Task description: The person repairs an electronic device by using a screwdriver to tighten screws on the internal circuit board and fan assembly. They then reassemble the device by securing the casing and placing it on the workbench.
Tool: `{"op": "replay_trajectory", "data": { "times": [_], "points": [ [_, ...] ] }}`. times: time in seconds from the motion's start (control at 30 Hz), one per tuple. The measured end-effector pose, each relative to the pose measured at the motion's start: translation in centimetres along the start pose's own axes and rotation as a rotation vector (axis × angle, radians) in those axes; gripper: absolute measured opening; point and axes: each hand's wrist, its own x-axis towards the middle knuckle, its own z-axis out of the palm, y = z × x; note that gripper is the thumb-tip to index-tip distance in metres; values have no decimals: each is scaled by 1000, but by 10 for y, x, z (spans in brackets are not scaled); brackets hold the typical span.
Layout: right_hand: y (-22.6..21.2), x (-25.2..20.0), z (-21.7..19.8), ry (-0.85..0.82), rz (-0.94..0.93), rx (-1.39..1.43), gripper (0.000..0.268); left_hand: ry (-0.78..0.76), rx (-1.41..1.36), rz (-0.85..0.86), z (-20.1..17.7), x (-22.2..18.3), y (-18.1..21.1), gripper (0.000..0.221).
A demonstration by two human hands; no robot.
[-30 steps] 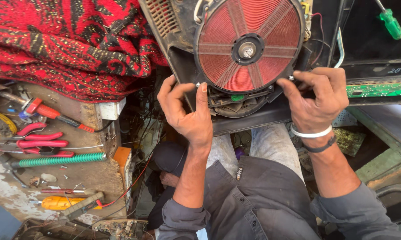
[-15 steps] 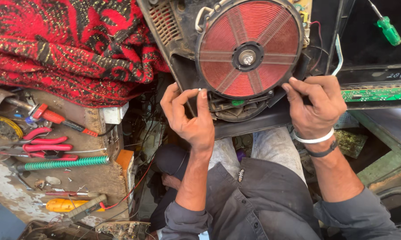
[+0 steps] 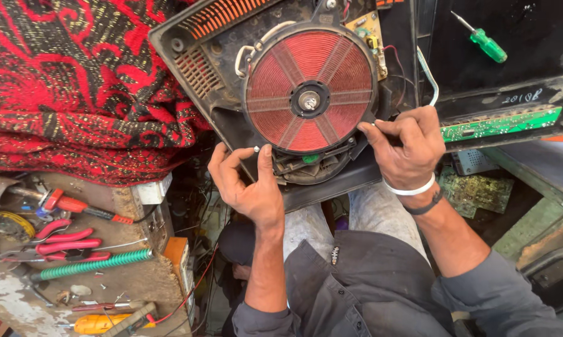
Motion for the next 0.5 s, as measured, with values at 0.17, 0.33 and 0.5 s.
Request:
{"op": "replay_trajectory", "data": {
  "times": [0.17,0.33,0.5],
  "points": [
    [4,-3,-1,-57,-8,108,27,-42,-79,-32,1,2,9,14],
    [3,-7,1,-5,24,66,27,-101,-54,16,-3,-1,14,15],
    [2,-1,-3,-56,-67,82,21,-6,-54,-80,0,4,13,18]
  ]
}}
